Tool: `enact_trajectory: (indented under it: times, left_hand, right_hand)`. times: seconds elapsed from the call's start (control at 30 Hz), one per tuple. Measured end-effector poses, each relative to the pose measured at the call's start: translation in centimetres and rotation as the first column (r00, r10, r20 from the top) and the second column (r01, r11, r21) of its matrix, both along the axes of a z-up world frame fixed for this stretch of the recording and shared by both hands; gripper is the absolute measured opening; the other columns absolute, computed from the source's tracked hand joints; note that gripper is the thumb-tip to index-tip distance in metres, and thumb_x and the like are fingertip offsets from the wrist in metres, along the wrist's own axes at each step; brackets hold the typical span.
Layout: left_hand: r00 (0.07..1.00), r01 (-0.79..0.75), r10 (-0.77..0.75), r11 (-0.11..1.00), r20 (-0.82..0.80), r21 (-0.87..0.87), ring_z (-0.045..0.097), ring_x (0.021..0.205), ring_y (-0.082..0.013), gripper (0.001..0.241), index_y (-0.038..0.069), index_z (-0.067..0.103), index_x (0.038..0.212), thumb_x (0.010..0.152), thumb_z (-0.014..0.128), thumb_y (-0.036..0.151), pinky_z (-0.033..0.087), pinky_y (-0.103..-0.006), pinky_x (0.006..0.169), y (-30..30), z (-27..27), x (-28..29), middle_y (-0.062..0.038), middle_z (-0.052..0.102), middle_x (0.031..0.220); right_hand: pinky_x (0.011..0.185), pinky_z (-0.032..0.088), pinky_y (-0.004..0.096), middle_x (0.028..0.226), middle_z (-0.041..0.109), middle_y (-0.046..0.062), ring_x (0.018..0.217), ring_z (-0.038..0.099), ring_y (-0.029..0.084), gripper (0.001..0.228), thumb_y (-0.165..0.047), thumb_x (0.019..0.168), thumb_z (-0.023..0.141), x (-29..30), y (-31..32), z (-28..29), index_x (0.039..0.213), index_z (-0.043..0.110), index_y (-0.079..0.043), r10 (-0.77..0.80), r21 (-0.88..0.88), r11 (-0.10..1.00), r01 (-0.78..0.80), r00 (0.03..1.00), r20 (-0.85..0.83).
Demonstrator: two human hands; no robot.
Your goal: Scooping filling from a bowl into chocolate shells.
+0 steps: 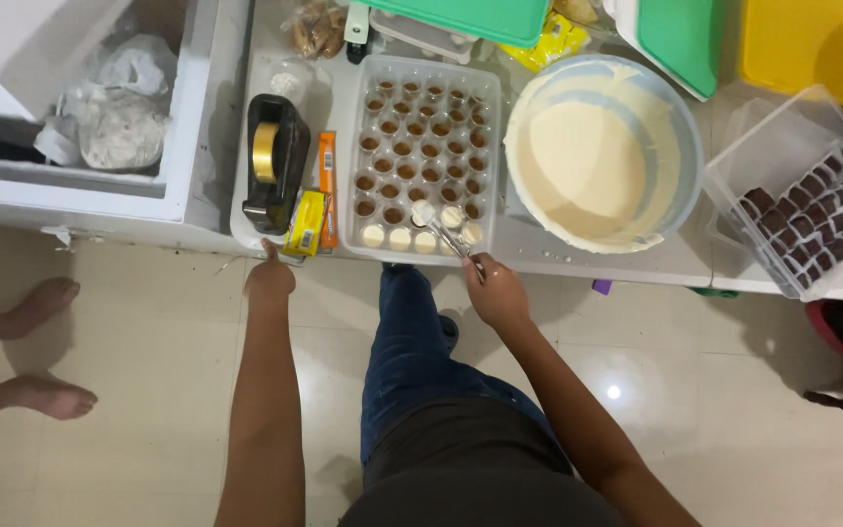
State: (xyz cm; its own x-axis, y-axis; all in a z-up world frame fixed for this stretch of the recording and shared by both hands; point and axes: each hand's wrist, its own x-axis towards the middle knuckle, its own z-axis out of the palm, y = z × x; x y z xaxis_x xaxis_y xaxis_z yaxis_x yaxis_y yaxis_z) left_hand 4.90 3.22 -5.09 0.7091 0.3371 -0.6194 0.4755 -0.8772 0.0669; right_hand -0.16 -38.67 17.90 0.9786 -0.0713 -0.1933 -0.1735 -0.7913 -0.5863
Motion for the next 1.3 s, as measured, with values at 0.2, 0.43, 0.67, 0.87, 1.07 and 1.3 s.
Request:
enact_trajectory:
  times: [0.2, 0.43, 0.67, 0.87, 1.07, 1.3]
  left_hand:
    - [0.997, -0.076, 0.076, 0.997, -0.003, -0.014, 0.068, 0.116, -0.0411, 0.096, 0.016, -0.013, 0.167, 0.095, 0.051, 0.012, 0.054, -0.0548, 0.096, -1.5, 3.4, -0.3, -0.029, 0.067, 0.129]
    - [0.994, -0.112, 0.112, 0.993, -0.001, -0.027, 0.068, 0.116, -0.04, 0.096, 0.019, -0.012, 0.167, 0.096, 0.051, 0.013, 0.055, -0.0526, 0.095, -1.9, 3.7, -0.4, -0.028, 0.067, 0.13]
    - [0.985, -0.17, 0.169, 0.985, 0.02, 0.023, 0.071, 0.112, -0.0332, 0.097, 0.019, -0.01, 0.168, 0.096, 0.055, 0.017, 0.058, -0.0473, 0.087, -3.6, 5.4, -0.2, -0.02, 0.07, 0.128]
    - [0.979, -0.201, 0.201, 0.979, -0.013, 0.045, 0.072, 0.111, -0.0296, 0.1, 0.018, -0.013, 0.167, 0.096, 0.057, 0.017, 0.06, -0.0439, 0.083, -4.5, 6.7, 0.0, -0.017, 0.07, 0.131]
    - [0.981, -0.183, 0.187, 0.98, -0.045, 0.082, 0.073, 0.109, -0.0288, 0.103, 0.014, -0.019, 0.166, 0.096, 0.057, 0.017, 0.06, -0.0414, 0.081, -4.5, 5.5, 0.3, -0.018, 0.071, 0.131]
    - [0.98, -0.192, 0.196, 0.977, -0.035, 0.091, 0.074, 0.106, -0.0287, 0.107, 0.014, -0.019, 0.165, 0.094, 0.06, 0.019, 0.06, -0.0405, 0.081, -4.4, 4.7, 0.4, -0.017, 0.072, 0.128]
  right_hand:
    - [0.074, 0.056, 0.049, 0.086, 0.075, 0.017, 0.081, 0.071, 0.039, 0.034, -0.04, 0.101, 0.057, -0.3, 0.0, -0.9, 0.107, 0.074, -0.011, -0.022, -0.115, 0.993, 0.027, 0.999, 0.04]
    - [0.071, 0.055, 0.049, 0.087, 0.075, 0.017, 0.078, 0.072, 0.039, 0.034, -0.04, 0.099, 0.059, 0.2, -0.1, 0.2, 0.107, 0.073, -0.011, -0.028, -0.11, 0.993, 0.036, 0.997, 0.069]
    - [0.075, 0.056, 0.048, 0.087, 0.075, 0.016, 0.08, 0.073, 0.038, 0.037, -0.044, 0.099, 0.058, 0.6, -0.3, 1.0, 0.106, 0.073, -0.011, -0.013, -0.115, 0.993, 0.013, 1.0, 0.0]
    - [0.075, 0.055, 0.05, 0.088, 0.075, 0.017, 0.082, 0.072, 0.039, 0.036, -0.044, 0.098, 0.059, 0.7, -0.7, -0.4, 0.108, 0.071, -0.012, 0.017, -0.149, 0.989, -0.012, 0.999, 0.029]
    - [0.074, 0.055, 0.051, 0.09, 0.073, 0.018, 0.079, 0.071, 0.039, 0.04, -0.045, 0.099, 0.058, 0.8, -1.9, -2.8, 0.108, 0.066, -0.007, 0.079, -0.158, 0.985, -0.071, 0.996, 0.045]
    - [0.07, 0.051, 0.048, 0.085, 0.074, 0.015, 0.07, 0.072, 0.033, 0.045, -0.049, 0.097, 0.059, 1.0, -2.2, -2.9, 0.106, 0.065, -0.006, 0.149, -0.287, 0.951, -0.116, 0.984, 0.096]
